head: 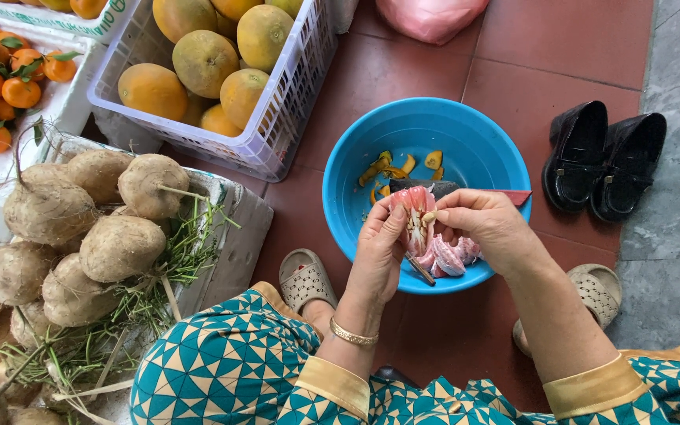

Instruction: Peeling a pomelo and breaking it into segments into a blue plastic bowl.

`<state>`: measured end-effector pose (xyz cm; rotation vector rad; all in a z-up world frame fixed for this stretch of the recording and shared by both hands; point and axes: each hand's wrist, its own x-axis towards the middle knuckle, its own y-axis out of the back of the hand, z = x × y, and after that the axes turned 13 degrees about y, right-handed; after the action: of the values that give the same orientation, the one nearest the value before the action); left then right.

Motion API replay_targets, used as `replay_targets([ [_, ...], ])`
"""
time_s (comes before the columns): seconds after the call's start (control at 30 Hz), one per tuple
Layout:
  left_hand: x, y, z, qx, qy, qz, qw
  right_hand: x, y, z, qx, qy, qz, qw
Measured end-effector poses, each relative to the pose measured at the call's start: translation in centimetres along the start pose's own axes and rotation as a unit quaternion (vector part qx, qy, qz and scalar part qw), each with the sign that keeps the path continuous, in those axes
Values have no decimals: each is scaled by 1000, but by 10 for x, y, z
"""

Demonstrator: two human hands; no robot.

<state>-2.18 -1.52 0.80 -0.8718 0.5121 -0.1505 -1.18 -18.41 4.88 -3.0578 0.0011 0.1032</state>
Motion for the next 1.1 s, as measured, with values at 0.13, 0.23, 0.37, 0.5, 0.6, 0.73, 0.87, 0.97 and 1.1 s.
replay_targets([
  [0.13,3,6,-1,37,1,4,999,2,0,2,-19,-2,-2,1000],
  [0.23,-1,3,4,73,-3,-7,997,2,0,2,-40,11,-5,999],
  [0.37,0,-1,1,74,-11,-12,997,-1,-6,-2,-41,23,-15,999],
  [0.5,-10,-16,8,101,-43,5,994,-8,-20,-9,-25,26,-30,999],
  [0.6,-3,-6,-2,41,-52,10,998,-8,-25,-5,-68,43,-9,997],
  [0.73,-5,-11,1,-12,-75,21,997,-10,-28,3,-189,78,-1,979],
  [0.87,-11,-14,4,-55,-84,29,995,-17,-35,10,-193,69,-1,979],
  [0.97,-10,-19,7,-58,-88,65,992,-21,-34,36,-185,51,19,981],
  [1.1,-6,-10,15,-63,-107,53,991,-34,-45,47,-56,-32,71,995],
])
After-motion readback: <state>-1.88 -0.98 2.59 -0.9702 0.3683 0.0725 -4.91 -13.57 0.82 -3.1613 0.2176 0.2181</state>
